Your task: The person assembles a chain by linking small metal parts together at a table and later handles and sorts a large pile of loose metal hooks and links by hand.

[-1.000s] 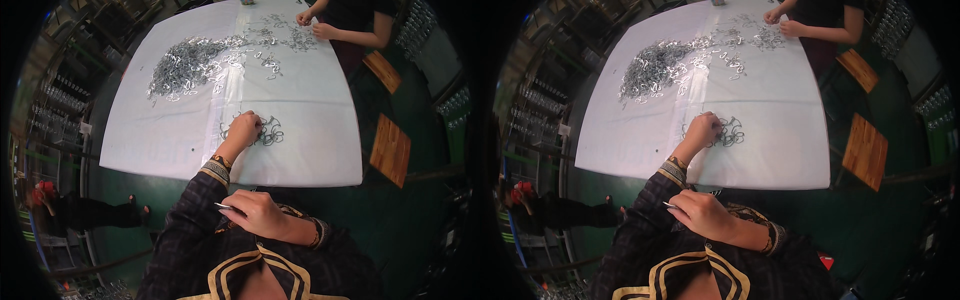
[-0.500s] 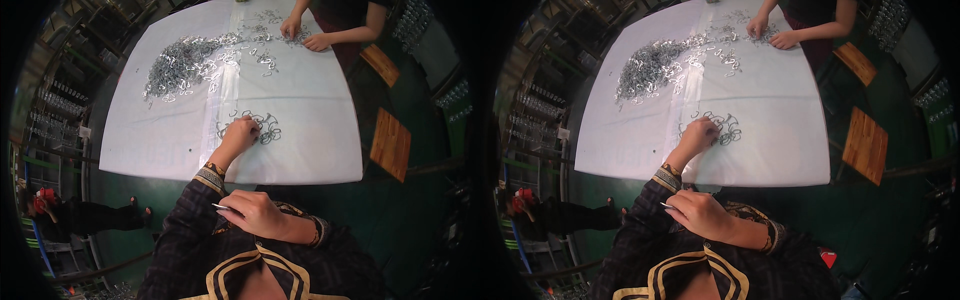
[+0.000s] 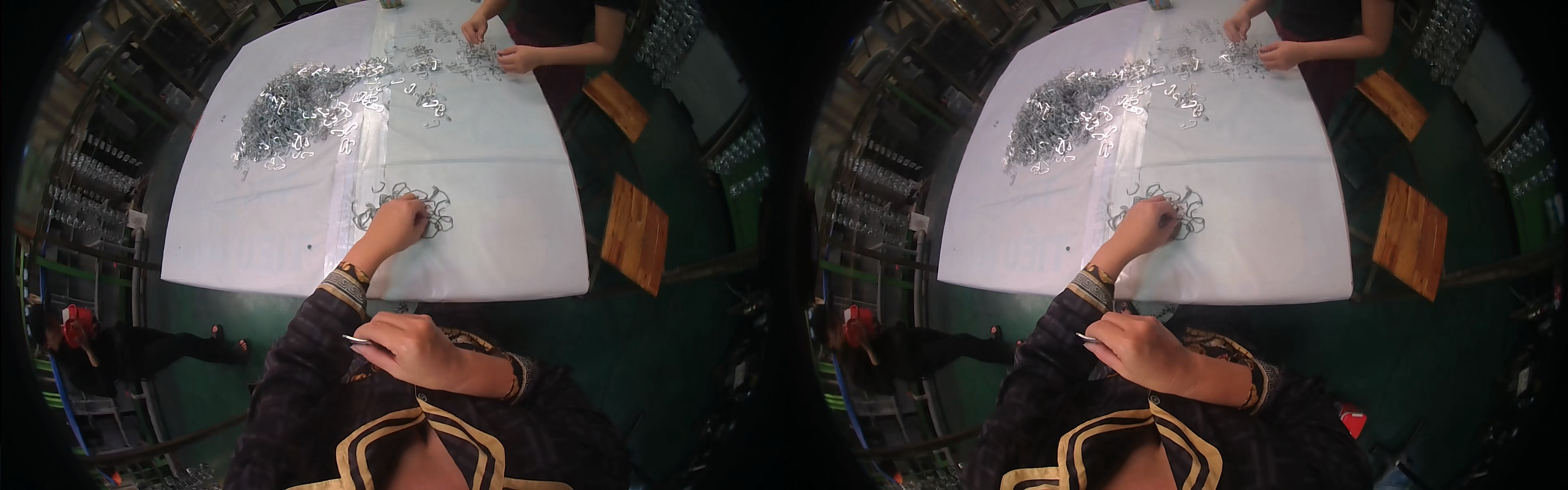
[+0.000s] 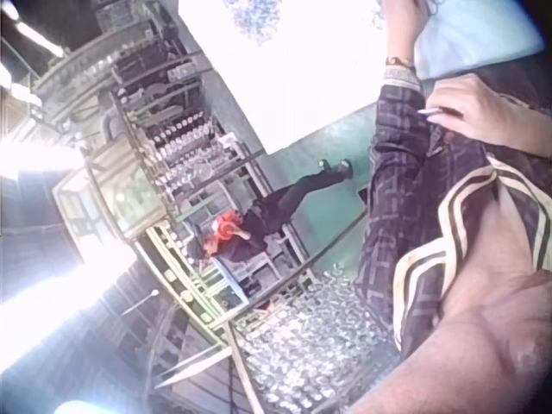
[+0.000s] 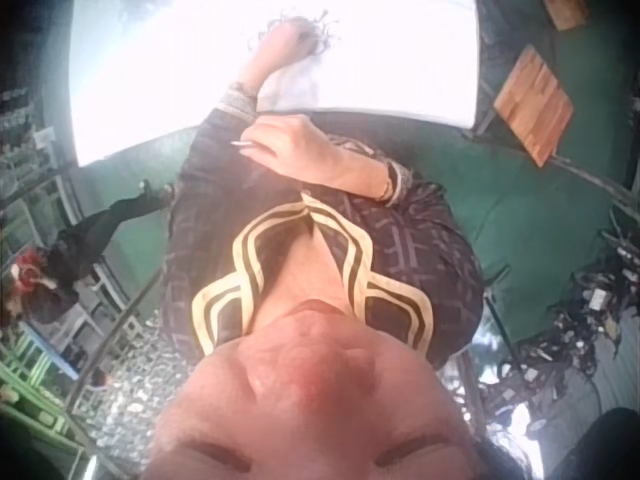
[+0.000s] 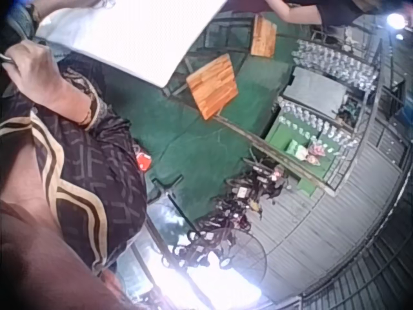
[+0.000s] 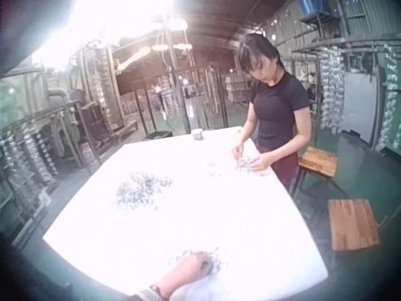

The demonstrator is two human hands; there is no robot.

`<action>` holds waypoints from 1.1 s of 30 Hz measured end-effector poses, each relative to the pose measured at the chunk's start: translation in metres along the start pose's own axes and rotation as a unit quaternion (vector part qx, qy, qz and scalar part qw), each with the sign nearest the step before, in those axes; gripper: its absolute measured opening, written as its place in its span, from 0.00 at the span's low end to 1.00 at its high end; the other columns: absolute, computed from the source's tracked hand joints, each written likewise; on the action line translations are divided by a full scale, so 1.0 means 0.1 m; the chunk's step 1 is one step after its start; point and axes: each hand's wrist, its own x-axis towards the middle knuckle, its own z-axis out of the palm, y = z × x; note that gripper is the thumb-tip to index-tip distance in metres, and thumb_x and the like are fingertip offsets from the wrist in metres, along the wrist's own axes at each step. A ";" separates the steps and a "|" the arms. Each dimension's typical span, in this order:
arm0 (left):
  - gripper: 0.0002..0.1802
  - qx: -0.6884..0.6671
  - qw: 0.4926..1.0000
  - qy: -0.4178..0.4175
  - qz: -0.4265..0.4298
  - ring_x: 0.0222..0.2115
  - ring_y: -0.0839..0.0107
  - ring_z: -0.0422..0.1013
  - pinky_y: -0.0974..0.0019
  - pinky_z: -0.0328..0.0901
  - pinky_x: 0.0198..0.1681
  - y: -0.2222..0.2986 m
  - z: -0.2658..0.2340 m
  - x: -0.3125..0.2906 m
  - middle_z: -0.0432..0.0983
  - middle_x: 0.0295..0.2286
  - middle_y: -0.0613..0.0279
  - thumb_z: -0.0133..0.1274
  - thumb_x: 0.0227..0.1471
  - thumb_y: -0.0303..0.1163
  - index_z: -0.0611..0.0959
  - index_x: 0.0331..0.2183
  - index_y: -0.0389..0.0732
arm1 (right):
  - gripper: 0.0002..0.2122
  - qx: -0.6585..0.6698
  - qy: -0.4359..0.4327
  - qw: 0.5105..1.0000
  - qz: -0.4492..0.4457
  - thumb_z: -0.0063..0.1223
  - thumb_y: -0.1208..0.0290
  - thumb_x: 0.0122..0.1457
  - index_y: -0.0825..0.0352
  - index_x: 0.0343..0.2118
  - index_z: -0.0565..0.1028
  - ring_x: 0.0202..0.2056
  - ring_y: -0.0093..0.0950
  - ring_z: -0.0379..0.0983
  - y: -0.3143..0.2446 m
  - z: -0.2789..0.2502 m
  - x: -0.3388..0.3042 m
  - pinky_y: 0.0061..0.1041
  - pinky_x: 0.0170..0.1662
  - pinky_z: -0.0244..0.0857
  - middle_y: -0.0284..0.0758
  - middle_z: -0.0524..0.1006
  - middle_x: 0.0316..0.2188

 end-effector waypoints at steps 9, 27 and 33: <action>0.08 -0.213 0.940 -0.084 -0.255 0.21 0.79 0.67 0.72 0.64 0.27 -0.28 -0.24 -0.04 0.76 0.22 0.65 0.58 0.49 0.30 0.81 0.28 0.34 | 0.07 0.006 -0.019 1.000 0.000 0.59 0.77 0.49 0.69 0.30 0.73 0.25 0.35 0.73 -0.03 0.02 -0.02 0.29 0.28 0.68 0.37 0.72 0.23; 0.05 0.083 0.994 -0.036 -0.060 0.27 0.53 0.72 0.56 0.67 0.33 0.05 -0.04 -0.14 0.74 0.25 0.55 0.58 0.40 0.27 0.80 0.22 0.37 | 0.06 0.010 0.004 1.000 0.001 0.61 0.78 0.49 0.69 0.28 0.75 0.22 0.33 0.72 -0.02 -0.01 0.02 0.27 0.24 0.66 0.37 0.74 0.22; 0.05 -0.068 0.989 0.037 -0.123 0.22 0.61 0.72 0.63 0.67 0.28 0.01 -0.28 -0.28 0.74 0.21 0.55 0.54 0.47 0.25 0.77 0.27 0.34 | 0.07 0.003 -0.001 1.000 0.017 0.60 0.78 0.48 0.69 0.29 0.73 0.23 0.36 0.72 -0.02 0.01 0.03 0.31 0.26 0.66 0.37 0.72 0.22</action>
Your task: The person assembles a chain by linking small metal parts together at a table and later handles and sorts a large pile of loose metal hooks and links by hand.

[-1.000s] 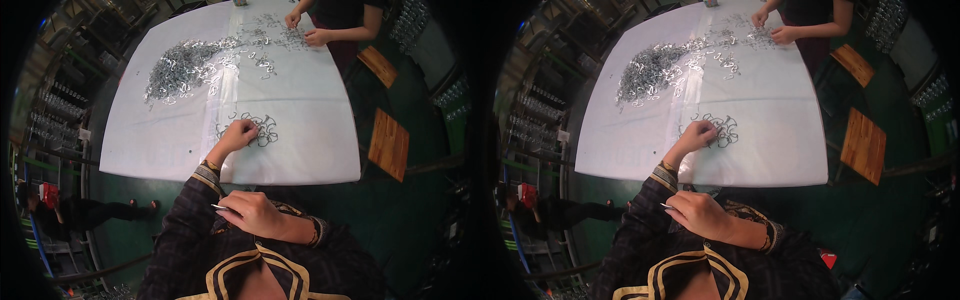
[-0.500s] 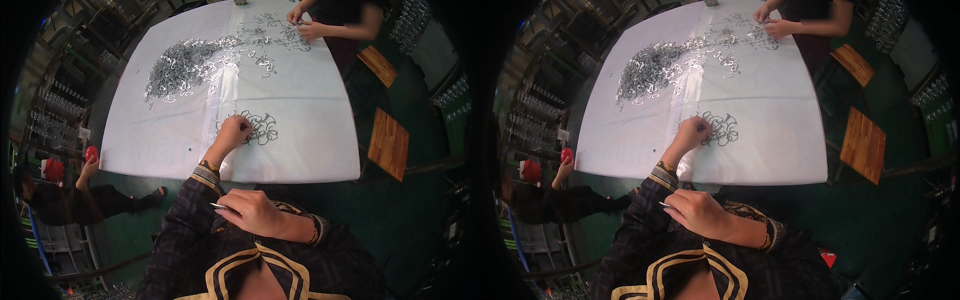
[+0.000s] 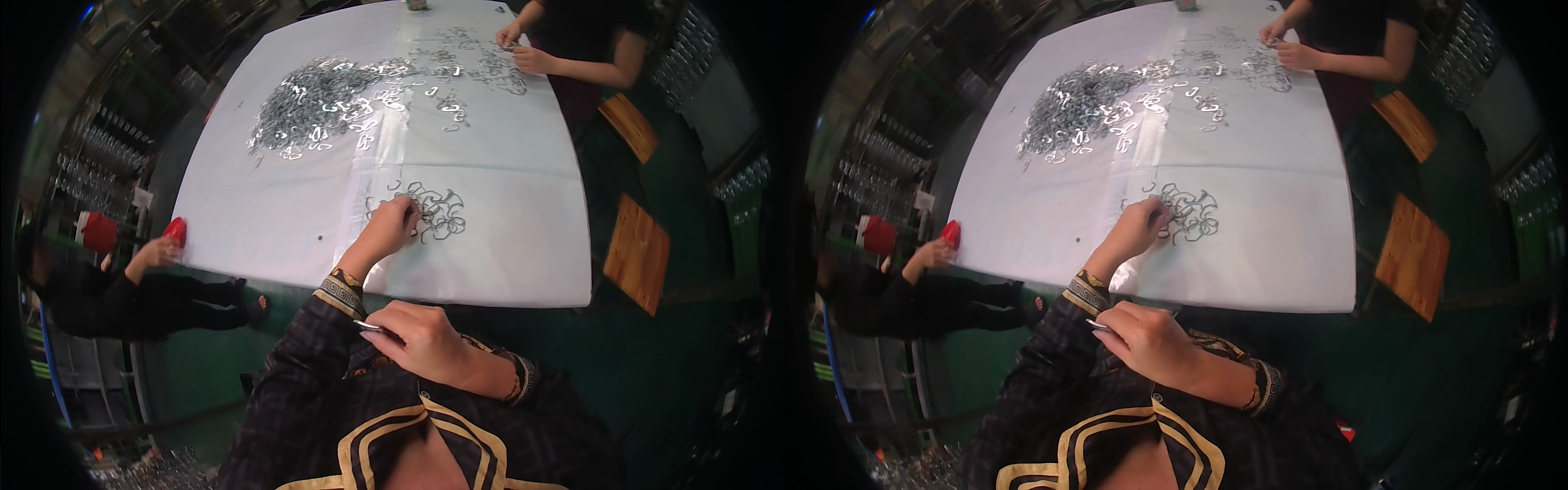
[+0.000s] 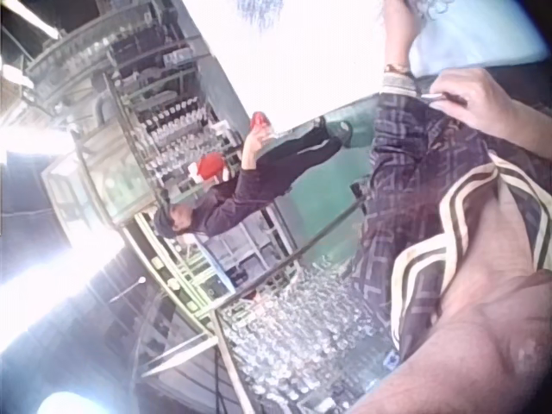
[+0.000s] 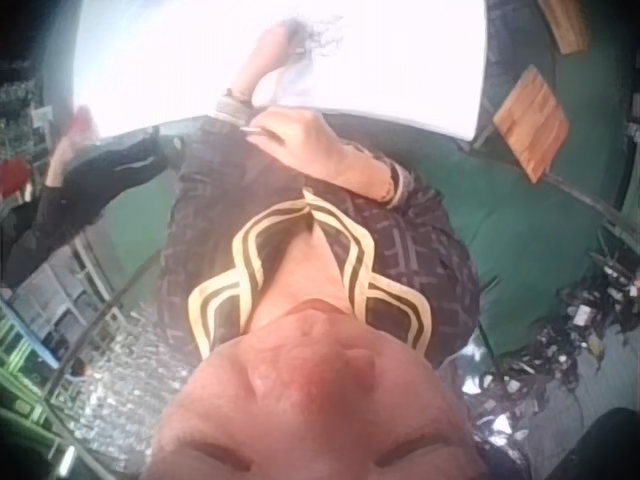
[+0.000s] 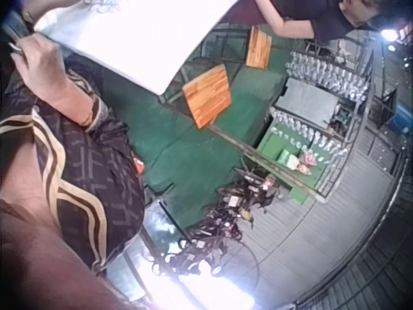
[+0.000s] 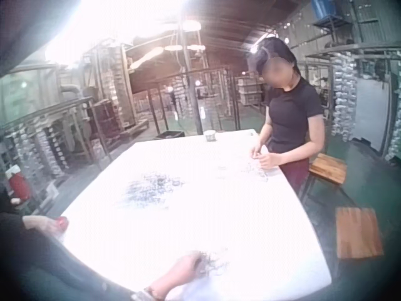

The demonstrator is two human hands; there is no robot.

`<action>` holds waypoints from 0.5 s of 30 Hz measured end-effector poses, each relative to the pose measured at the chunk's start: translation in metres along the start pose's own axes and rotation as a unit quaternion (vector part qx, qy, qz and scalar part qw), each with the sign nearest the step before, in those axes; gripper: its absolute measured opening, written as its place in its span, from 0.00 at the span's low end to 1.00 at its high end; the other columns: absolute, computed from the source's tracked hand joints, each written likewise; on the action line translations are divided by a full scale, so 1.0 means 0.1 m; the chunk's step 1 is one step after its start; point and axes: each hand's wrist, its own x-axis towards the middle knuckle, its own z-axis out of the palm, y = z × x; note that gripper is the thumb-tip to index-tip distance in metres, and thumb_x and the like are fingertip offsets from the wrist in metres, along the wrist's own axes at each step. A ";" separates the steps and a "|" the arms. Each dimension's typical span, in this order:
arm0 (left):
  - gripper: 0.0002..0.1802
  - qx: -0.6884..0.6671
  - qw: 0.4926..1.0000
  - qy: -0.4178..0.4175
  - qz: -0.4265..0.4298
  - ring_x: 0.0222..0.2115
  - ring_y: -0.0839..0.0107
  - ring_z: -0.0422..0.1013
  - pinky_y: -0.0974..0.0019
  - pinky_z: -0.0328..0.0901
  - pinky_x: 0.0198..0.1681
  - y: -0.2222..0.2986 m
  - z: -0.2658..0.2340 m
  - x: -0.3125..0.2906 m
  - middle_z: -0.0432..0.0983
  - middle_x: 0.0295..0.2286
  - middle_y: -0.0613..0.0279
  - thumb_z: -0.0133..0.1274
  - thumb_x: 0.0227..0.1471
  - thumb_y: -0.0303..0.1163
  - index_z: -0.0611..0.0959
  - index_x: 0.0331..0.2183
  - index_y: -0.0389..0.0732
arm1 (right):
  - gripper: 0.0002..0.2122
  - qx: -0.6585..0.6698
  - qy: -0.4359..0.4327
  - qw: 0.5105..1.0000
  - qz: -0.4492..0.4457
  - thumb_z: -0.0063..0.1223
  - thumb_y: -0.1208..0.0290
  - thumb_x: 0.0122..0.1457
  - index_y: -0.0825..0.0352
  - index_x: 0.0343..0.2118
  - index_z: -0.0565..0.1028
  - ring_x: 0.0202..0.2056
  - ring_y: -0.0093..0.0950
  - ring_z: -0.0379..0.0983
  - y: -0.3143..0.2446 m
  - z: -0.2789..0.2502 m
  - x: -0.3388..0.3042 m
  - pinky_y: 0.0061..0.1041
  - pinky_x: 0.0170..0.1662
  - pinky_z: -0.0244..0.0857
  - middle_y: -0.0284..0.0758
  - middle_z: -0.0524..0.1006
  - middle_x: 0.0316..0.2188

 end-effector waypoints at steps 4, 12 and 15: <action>0.04 -0.265 0.955 -0.010 -0.133 0.18 0.75 0.68 0.72 0.64 0.24 0.02 -0.32 -0.32 0.72 0.18 0.61 0.52 0.49 0.24 0.75 0.26 0.34 | 0.06 -0.017 -0.011 1.000 0.016 0.60 0.79 0.48 0.69 0.29 0.74 0.23 0.36 0.73 -0.03 0.04 0.02 0.30 0.26 0.66 0.38 0.73 0.23; 0.05 -0.413 0.899 0.118 -0.083 0.17 0.82 0.67 0.81 0.60 0.18 0.68 -1.02 -1.46 0.72 0.22 0.63 0.51 0.51 0.24 0.72 0.27 0.34 | 0.07 -0.013 -0.016 0.997 0.072 0.60 0.78 0.49 0.69 0.31 0.75 0.23 0.34 0.73 -0.05 0.08 0.13 0.28 0.27 0.67 0.38 0.75 0.24; 0.06 -0.263 0.954 0.138 0.031 0.25 0.77 0.66 0.75 0.61 0.26 0.86 -1.05 -1.58 0.72 0.28 0.60 0.54 0.44 0.20 0.73 0.26 0.35 | 0.06 0.007 -0.012 0.996 0.093 0.60 0.78 0.49 0.69 0.31 0.76 0.22 0.32 0.74 -0.02 0.10 0.17 0.27 0.26 0.67 0.38 0.76 0.24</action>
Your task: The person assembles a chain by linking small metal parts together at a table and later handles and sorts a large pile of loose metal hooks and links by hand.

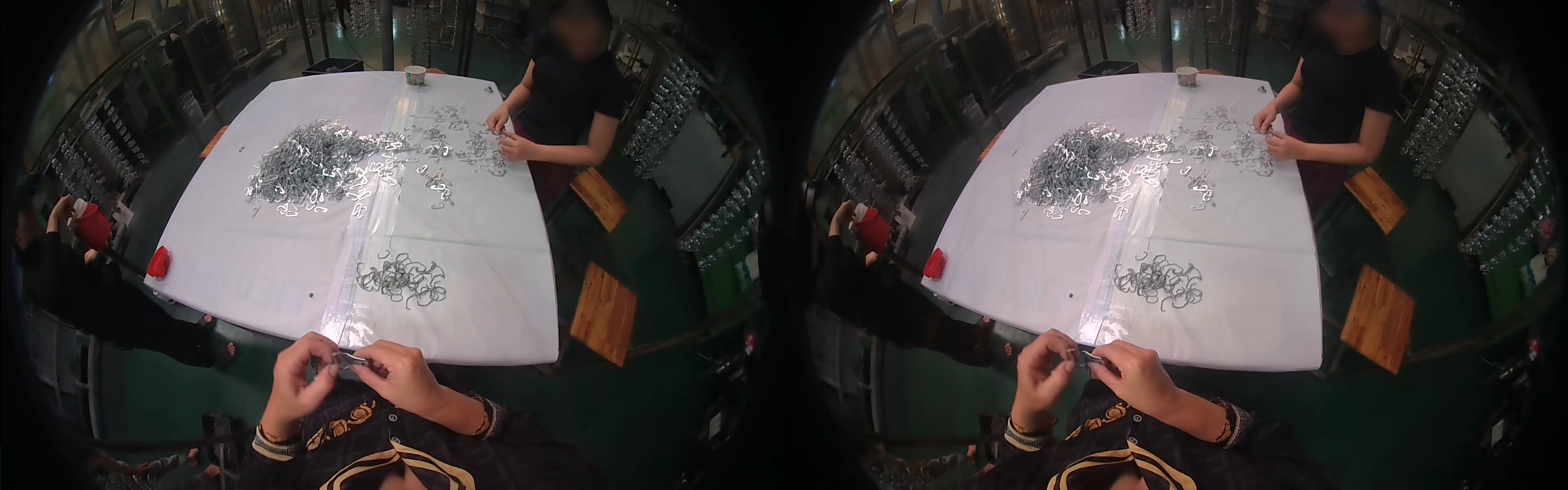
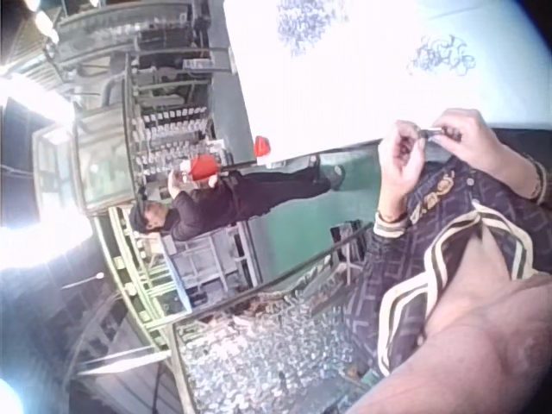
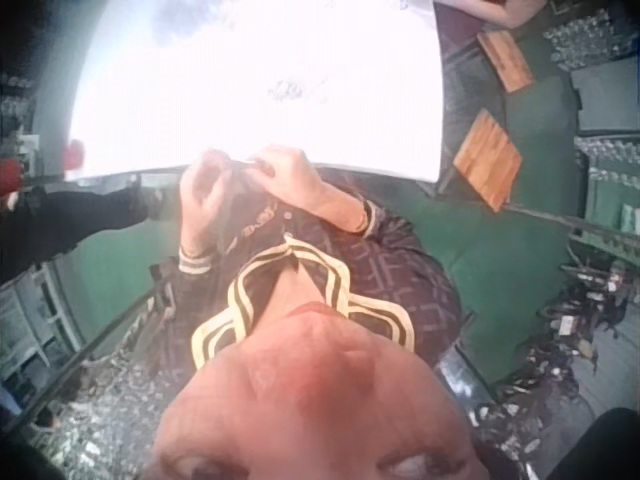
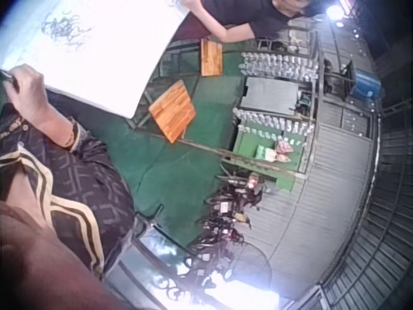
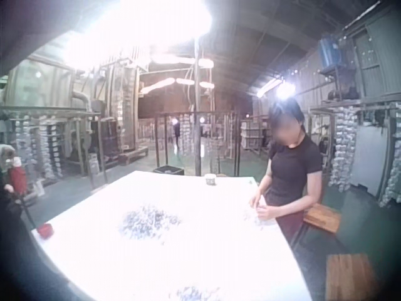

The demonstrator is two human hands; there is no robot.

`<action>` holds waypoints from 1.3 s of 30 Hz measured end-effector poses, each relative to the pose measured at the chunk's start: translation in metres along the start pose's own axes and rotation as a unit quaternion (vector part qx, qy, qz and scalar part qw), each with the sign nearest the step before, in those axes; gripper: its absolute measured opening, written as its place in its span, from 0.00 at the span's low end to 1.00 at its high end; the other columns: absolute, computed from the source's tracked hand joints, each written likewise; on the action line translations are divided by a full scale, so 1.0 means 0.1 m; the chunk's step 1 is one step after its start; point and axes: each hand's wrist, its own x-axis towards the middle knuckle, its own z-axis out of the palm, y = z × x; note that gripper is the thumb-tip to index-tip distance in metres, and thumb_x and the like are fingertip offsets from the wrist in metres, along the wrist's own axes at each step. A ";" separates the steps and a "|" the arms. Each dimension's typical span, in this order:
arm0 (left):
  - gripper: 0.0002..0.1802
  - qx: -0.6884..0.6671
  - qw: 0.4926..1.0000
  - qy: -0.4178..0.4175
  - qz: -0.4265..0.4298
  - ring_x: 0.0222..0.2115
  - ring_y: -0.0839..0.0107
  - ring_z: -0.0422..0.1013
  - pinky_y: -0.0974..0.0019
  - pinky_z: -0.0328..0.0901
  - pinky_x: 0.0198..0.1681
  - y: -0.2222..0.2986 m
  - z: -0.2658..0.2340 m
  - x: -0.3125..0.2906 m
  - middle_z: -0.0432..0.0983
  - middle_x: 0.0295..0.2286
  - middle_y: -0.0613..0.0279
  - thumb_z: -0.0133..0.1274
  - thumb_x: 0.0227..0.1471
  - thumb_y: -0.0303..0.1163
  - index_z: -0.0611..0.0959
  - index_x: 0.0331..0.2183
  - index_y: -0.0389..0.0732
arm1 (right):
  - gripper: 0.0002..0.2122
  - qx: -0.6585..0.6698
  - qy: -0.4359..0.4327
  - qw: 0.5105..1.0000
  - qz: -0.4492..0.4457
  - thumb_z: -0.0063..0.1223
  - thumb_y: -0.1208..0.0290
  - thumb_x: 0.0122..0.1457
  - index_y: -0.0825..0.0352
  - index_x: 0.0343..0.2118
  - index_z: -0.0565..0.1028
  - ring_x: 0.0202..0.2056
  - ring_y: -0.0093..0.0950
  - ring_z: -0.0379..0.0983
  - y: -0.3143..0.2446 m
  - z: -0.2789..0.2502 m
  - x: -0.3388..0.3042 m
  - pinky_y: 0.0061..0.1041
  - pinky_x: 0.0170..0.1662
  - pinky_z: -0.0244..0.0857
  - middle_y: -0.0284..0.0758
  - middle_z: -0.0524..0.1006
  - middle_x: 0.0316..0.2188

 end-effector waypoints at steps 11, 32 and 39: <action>0.08 0.154 0.983 0.064 0.079 0.33 0.63 0.68 0.66 0.63 0.38 0.01 0.08 -0.15 0.71 0.32 0.53 0.52 0.41 0.17 0.72 0.27 0.35 | 0.06 -0.010 0.018 0.999 -0.037 0.61 0.79 0.49 0.71 0.31 0.77 0.19 0.20 0.70 0.00 0.20 0.00 0.19 0.23 0.64 0.34 0.74 0.21; 0.09 0.127 0.965 0.164 0.158 0.31 0.66 0.69 0.68 0.65 0.36 0.02 0.02 -0.36 0.72 0.32 0.51 0.45 0.49 0.14 0.67 0.33 0.36 | 0.09 0.025 -0.029 0.995 -0.089 0.61 0.80 0.49 0.70 0.34 0.77 0.21 0.19 0.70 -0.28 0.29 0.06 0.17 0.23 0.65 0.33 0.74 0.23; 0.06 0.144 0.948 0.209 0.190 0.34 0.70 0.64 0.71 0.60 0.42 0.27 -0.19 -0.35 0.68 0.34 0.51 0.40 0.54 0.18 0.63 0.35 0.37 | 0.11 0.041 0.030 0.997 -0.055 0.63 0.78 0.48 0.69 0.35 0.77 0.23 0.16 0.71 -0.20 0.06 0.09 0.16 0.25 0.66 0.33 0.76 0.28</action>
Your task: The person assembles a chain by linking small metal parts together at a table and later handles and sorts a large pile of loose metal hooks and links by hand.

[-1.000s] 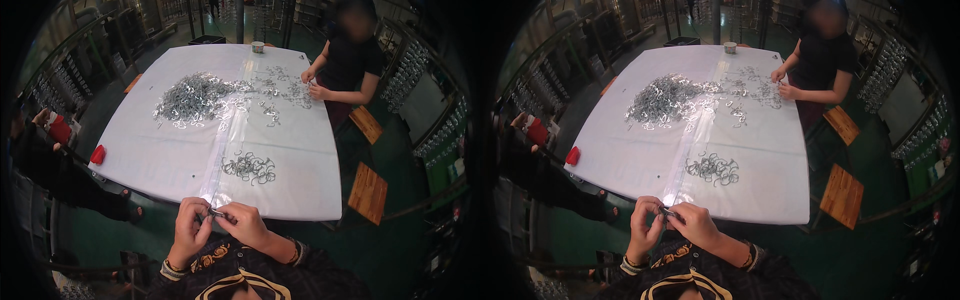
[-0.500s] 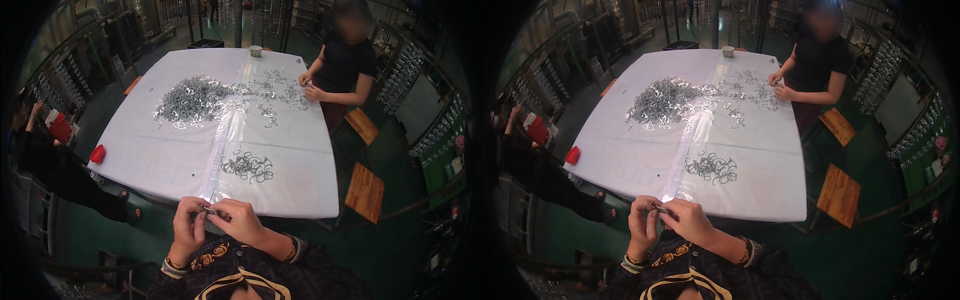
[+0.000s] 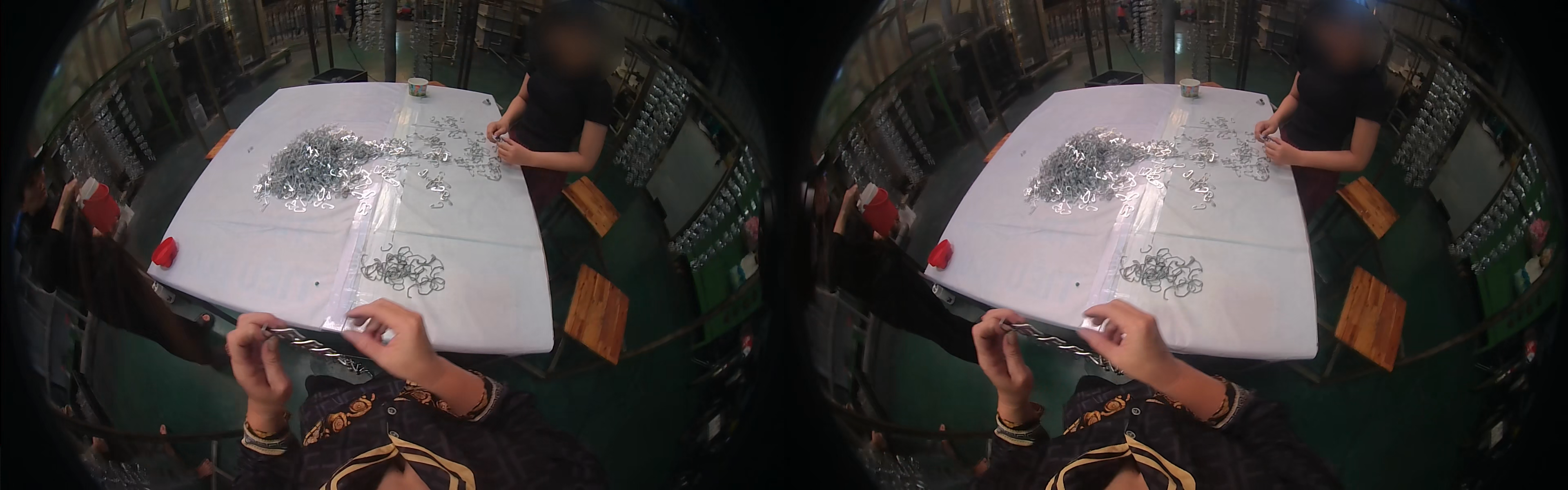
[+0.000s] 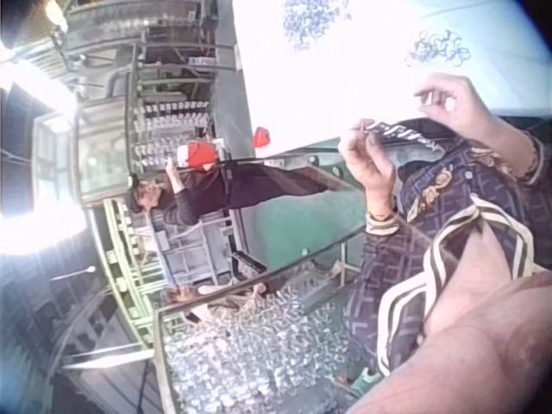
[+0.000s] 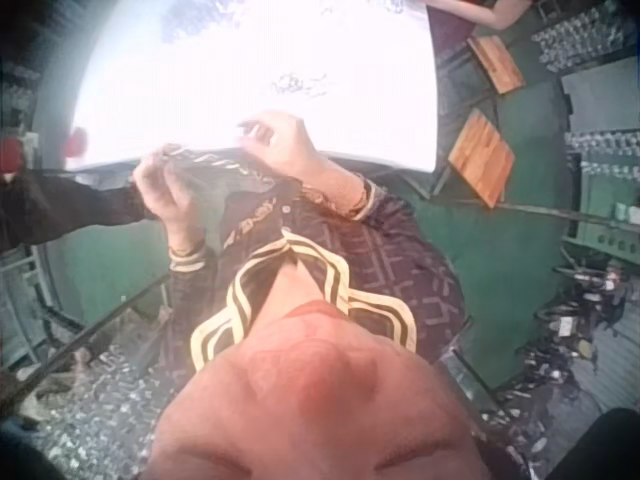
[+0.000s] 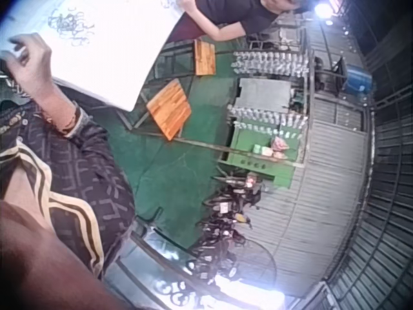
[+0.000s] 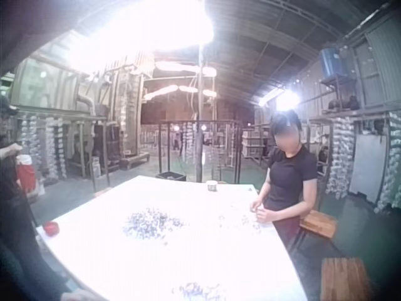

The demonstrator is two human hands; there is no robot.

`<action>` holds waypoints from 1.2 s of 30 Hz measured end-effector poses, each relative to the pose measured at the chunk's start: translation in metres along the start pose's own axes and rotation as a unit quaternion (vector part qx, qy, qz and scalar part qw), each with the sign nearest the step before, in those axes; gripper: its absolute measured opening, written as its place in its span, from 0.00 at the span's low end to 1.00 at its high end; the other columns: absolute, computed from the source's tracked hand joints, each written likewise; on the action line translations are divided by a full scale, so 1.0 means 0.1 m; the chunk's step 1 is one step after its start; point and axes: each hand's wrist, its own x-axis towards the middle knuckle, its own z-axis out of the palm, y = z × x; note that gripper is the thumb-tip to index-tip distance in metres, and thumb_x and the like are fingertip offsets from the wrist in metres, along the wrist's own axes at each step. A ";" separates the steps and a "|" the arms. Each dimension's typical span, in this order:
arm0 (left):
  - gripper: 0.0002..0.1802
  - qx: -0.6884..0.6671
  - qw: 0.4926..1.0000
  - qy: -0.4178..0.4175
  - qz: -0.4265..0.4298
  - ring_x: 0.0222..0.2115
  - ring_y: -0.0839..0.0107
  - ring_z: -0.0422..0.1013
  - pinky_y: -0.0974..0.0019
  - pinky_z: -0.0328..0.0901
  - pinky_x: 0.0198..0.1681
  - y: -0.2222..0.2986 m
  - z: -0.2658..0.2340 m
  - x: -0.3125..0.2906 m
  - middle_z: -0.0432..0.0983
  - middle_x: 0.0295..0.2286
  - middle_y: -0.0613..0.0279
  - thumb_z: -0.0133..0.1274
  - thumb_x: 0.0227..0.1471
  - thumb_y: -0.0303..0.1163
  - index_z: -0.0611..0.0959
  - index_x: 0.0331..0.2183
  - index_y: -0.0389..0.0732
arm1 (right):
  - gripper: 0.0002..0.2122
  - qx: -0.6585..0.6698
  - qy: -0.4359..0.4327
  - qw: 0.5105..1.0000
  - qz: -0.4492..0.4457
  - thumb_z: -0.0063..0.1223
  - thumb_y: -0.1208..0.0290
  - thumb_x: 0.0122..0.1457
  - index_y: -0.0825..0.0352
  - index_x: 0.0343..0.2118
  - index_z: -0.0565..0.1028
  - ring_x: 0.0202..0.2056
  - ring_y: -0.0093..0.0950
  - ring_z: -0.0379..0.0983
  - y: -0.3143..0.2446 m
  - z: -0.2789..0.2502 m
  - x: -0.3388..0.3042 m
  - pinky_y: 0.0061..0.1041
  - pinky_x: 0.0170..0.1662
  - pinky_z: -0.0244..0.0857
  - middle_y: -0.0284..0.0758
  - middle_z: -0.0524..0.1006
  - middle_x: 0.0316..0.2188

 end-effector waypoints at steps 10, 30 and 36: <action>0.08 0.154 0.975 0.158 0.034 0.37 0.75 0.65 0.73 0.61 0.44 0.20 -0.81 0.43 0.70 0.37 0.58 0.38 0.56 0.19 0.70 0.38 0.34 | 0.17 -0.418 0.308 0.849 0.095 0.66 0.68 0.43 0.67 0.37 0.75 0.43 0.38 0.68 2.14 -1.86 -0.26 0.37 0.48 0.61 0.40 0.73 0.37; 0.04 0.471 0.786 0.373 0.142 0.29 0.78 0.70 0.74 0.66 0.35 2.17 -3.19 0.34 0.74 0.28 0.64 0.50 0.57 0.27 0.74 0.34 0.37 | 0.34 -0.632 0.190 0.747 0.082 0.55 0.42 0.49 0.74 0.45 0.72 0.45 0.45 0.69 2.48 -2.42 -0.62 0.43 0.46 0.63 0.50 0.73 0.42; 0.08 0.751 0.510 0.398 0.135 0.29 0.72 0.72 0.69 0.66 0.36 2.89 -4.46 -0.08 0.76 0.29 0.60 0.53 0.55 0.32 0.79 0.36 0.39 | 0.35 -0.664 0.305 0.669 0.132 0.57 0.45 0.50 0.78 0.47 0.70 0.47 0.46 0.68 3.12 -2.81 -0.99 0.41 0.51 0.62 0.53 0.72 0.45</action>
